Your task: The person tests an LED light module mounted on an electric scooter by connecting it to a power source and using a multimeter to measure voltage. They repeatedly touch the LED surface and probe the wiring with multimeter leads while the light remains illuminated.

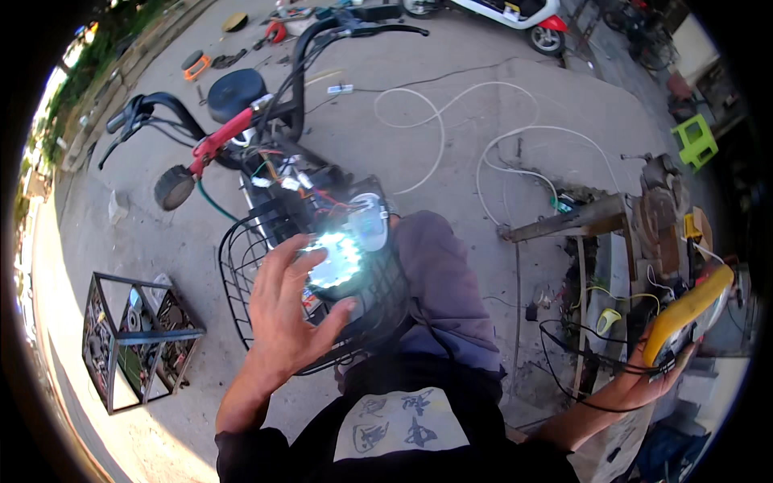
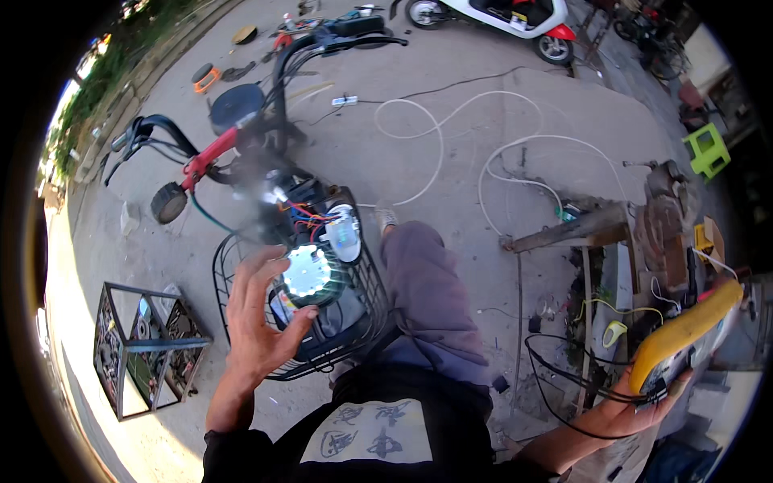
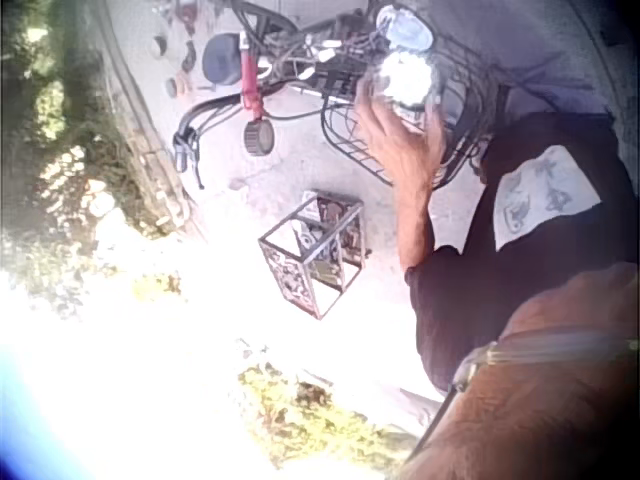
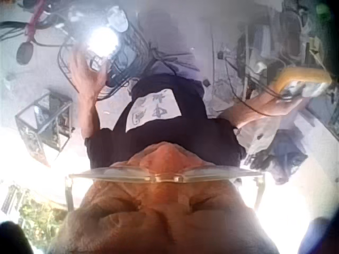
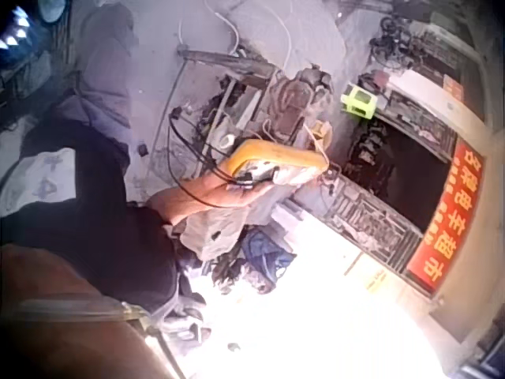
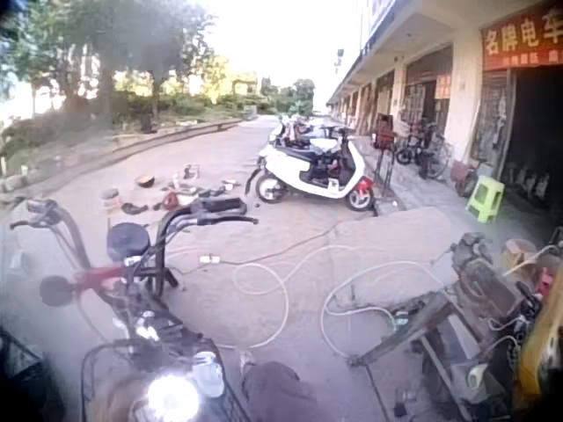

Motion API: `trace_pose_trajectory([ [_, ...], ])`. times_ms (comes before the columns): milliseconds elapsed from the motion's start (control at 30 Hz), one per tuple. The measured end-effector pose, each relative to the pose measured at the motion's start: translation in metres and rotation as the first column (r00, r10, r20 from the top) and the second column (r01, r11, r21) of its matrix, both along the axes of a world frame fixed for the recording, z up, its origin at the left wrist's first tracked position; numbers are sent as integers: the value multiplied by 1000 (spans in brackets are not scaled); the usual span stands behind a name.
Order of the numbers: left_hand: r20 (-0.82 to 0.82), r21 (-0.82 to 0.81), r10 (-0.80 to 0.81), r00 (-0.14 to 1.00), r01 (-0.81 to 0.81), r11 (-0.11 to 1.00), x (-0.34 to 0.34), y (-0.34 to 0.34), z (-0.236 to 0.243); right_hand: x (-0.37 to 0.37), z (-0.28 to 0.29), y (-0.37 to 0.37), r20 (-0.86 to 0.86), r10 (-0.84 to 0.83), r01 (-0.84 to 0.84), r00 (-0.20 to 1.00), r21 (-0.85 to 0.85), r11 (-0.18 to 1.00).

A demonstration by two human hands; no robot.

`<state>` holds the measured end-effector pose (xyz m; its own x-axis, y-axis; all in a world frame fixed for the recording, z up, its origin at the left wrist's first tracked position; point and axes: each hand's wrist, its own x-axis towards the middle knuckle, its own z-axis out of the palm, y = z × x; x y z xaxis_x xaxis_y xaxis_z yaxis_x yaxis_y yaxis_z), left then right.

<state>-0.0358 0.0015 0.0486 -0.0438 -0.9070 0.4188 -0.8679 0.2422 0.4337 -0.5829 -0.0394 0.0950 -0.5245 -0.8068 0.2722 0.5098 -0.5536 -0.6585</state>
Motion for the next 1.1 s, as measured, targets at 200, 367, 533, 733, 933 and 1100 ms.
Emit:
trace_pose_trajectory([
  [200,-80,108,168,983,-159,981,23,18,-61,-84,13,8,22,-264,265,964,-63,962],
  [367,68,-15,187,980,-186,982,15,29,-42,-137,0,39,-41,-577,576,816,-31,817],
  [533,-25,-79,69,997,-71,994,26,14,-53,-199,-70,65,-41,-775,775,630,83,626],
  [733,-53,-108,20,998,-25,994,22,-3,-58,-284,-105,128,-123,-899,903,420,160,400],
  [933,11,-110,12,1000,-11,994,18,-5,-57,-389,-158,176,-291,-854,887,431,310,342],
  [1100,40,-67,5,999,-2,998,9,-12,-70,-471,-185,182,-969,-202,989,145,143,25],
])
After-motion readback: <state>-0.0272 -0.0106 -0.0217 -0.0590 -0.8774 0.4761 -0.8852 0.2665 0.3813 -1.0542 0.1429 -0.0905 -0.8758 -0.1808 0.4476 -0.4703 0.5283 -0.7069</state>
